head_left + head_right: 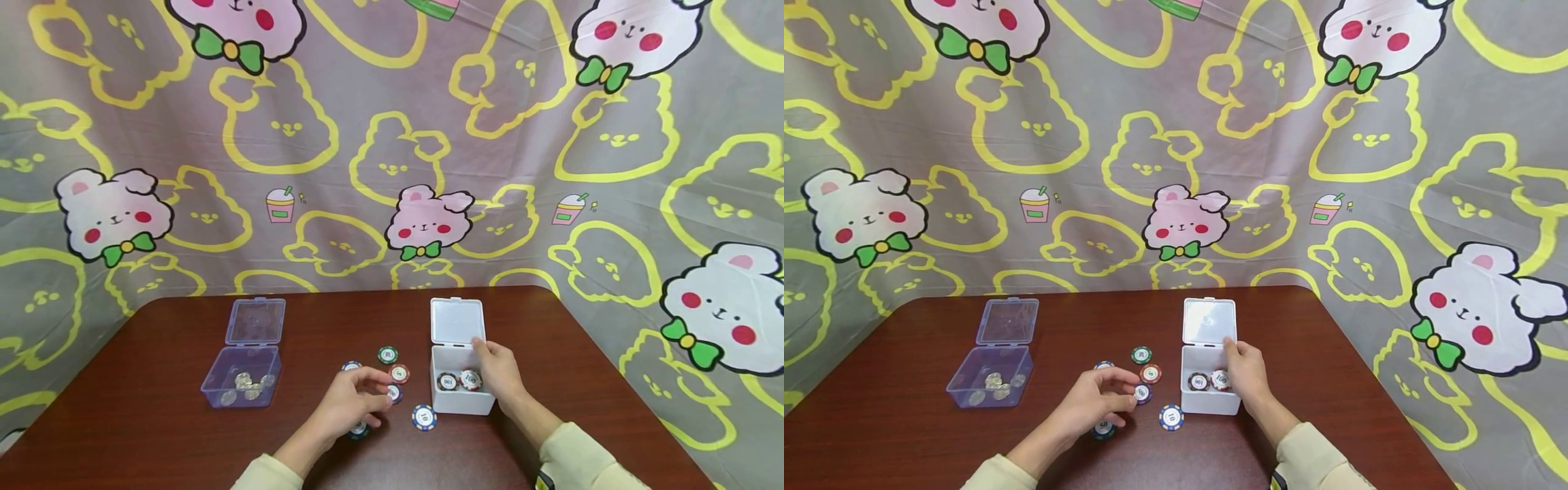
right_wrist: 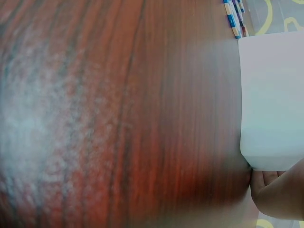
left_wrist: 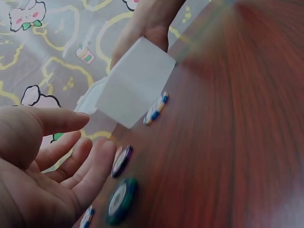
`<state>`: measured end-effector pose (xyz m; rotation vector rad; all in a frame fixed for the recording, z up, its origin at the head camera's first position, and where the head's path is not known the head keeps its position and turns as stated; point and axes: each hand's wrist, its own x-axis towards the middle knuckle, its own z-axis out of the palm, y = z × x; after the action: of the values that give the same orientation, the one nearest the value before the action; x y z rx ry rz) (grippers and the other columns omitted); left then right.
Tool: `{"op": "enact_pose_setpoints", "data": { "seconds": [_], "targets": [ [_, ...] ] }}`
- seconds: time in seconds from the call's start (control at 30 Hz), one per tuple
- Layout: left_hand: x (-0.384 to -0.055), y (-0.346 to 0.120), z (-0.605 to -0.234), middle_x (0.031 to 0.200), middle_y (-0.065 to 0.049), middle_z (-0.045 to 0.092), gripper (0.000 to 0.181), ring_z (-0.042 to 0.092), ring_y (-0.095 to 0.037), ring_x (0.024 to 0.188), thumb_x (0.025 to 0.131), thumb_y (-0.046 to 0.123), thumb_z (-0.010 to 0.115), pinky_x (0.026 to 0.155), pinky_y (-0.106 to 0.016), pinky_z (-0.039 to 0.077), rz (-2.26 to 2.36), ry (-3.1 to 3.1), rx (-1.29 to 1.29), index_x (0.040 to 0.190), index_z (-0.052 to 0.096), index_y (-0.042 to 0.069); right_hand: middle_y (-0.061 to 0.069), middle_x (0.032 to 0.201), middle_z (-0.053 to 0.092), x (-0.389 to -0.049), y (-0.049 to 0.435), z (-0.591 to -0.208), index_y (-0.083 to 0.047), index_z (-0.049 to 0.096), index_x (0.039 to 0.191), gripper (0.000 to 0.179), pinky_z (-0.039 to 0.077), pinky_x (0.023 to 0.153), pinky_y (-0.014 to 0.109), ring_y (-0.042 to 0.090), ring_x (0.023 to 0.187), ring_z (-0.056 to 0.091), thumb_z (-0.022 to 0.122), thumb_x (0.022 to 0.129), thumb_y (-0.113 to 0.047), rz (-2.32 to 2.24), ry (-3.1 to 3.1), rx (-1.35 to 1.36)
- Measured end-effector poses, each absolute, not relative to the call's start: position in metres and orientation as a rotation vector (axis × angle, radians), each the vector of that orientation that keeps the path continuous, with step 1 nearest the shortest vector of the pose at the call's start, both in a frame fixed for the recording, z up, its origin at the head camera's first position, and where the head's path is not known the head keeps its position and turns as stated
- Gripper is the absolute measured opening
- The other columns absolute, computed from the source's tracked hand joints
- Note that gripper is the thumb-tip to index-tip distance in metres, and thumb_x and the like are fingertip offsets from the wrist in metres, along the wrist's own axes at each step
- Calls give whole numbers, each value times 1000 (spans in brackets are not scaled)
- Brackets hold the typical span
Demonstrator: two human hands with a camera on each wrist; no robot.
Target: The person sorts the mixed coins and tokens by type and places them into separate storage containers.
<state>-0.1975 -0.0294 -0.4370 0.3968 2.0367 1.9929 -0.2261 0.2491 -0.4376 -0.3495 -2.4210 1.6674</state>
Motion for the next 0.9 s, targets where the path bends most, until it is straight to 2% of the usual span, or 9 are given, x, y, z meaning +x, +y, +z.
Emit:
{"op": "enact_pose_setpoints", "data": {
  "seconds": [0.4, 0.9],
  "targets": [
    [-186, -74, -444, 98, -13, 64, 36, 59, -20, 67, 81, -1, 77, 48, -28, 52, 1823, 2271, 370, 114, 65, -8, 17, 100, 68, -226, 249, -437, 12, 66, 113, 45, 41, 86, 39, 29, 100, 54, 47, 106, -28, 1658, -2438, -330],
    [-184, -77, -446, 99, -12, 60, 43, 54, -13, 51, 72, -1, 83, 44, -26, 47, 1597, 2437, 506, 112, 68, -3, 16, 98, 67, -225, 249, -435, 12, 66, 111, 45, 41, 84, 37, 28, 98, 54, 47, 107, -29, 1664, -2442, -346]
  ]
}}
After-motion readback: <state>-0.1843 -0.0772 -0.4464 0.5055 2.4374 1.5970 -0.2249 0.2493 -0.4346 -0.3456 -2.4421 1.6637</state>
